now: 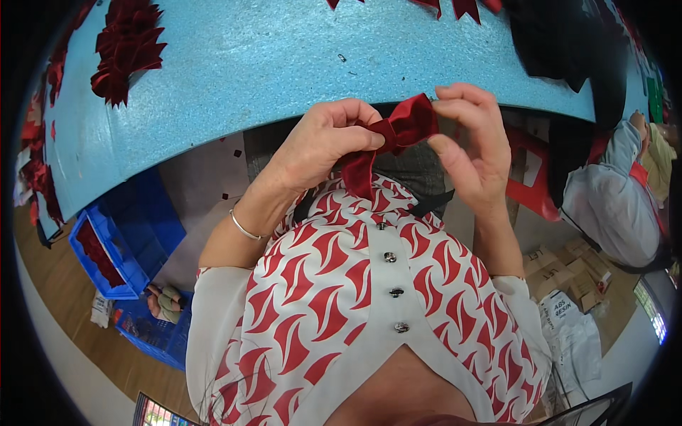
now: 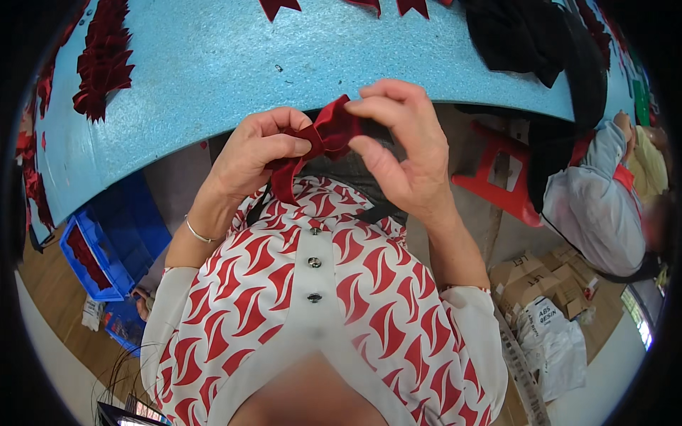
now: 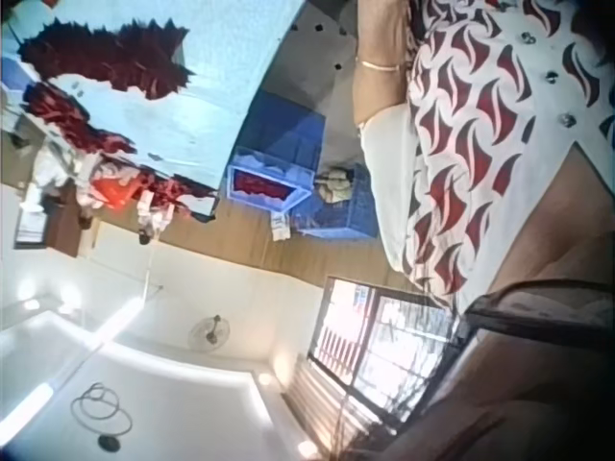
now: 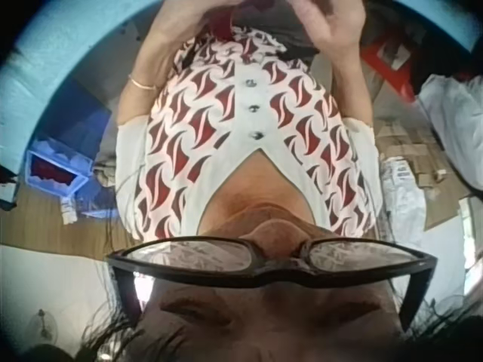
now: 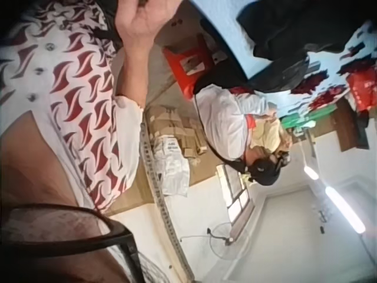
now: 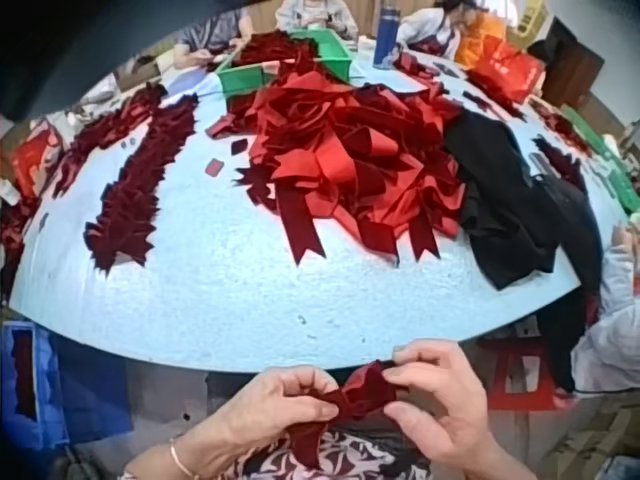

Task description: Assembling decorative red ribbon bows at a workbench.

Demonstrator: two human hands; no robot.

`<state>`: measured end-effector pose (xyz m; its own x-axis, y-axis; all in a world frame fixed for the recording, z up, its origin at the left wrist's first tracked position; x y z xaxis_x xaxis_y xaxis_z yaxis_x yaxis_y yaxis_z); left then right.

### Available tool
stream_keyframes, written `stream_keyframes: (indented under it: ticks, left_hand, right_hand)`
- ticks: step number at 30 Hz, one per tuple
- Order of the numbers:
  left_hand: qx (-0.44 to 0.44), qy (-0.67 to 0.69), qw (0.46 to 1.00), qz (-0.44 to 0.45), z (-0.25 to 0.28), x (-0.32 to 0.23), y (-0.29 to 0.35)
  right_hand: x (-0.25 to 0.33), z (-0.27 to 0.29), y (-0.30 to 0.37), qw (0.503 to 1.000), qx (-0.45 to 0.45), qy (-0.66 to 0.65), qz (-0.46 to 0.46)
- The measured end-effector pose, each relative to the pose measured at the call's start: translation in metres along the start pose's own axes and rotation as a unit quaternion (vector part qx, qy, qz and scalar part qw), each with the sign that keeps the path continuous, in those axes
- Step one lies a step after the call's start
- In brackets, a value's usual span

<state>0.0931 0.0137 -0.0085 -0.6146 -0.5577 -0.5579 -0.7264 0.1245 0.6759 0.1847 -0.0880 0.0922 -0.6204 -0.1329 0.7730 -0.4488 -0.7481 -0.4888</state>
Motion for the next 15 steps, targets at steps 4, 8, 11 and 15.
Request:
stream_keyframes:
  ticks: [4,8,11,15]
  left_hand:
    - [-0.013,-0.078,0.997,0.005,-0.004,-0.008,0.007]
    - [-0.005,-0.122,0.992,0.011,-0.006,-0.011,0.010]
    - [0.003,-0.120,0.993,0.001,-0.005,-0.010,0.009]
    - [0.012,-0.128,0.991,-0.035,-0.006,-0.007,0.006]
  right_hand:
    - [0.010,-0.019,-0.017,0.982,0.161,0.056,0.085]
    - [0.006,-0.031,-0.015,0.973,0.216,0.049,0.059]
    - [0.004,-0.032,-0.013,0.971,0.212,0.068,0.082]
    - [0.001,-0.036,-0.012,0.976,0.214,0.014,0.046]
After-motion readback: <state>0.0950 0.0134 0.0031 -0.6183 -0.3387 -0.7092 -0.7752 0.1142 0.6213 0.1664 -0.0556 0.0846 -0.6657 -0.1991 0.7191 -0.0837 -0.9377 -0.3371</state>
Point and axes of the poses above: each hand's wrist, its own y-axis away from the middle knuckle, its own z-axis out of the back of the hand, x = y × z, the point moved 9 cm from there along -y, towards the middle knuckle, and after that the axes turned 15 degrees about z, right-handed, at the moved point
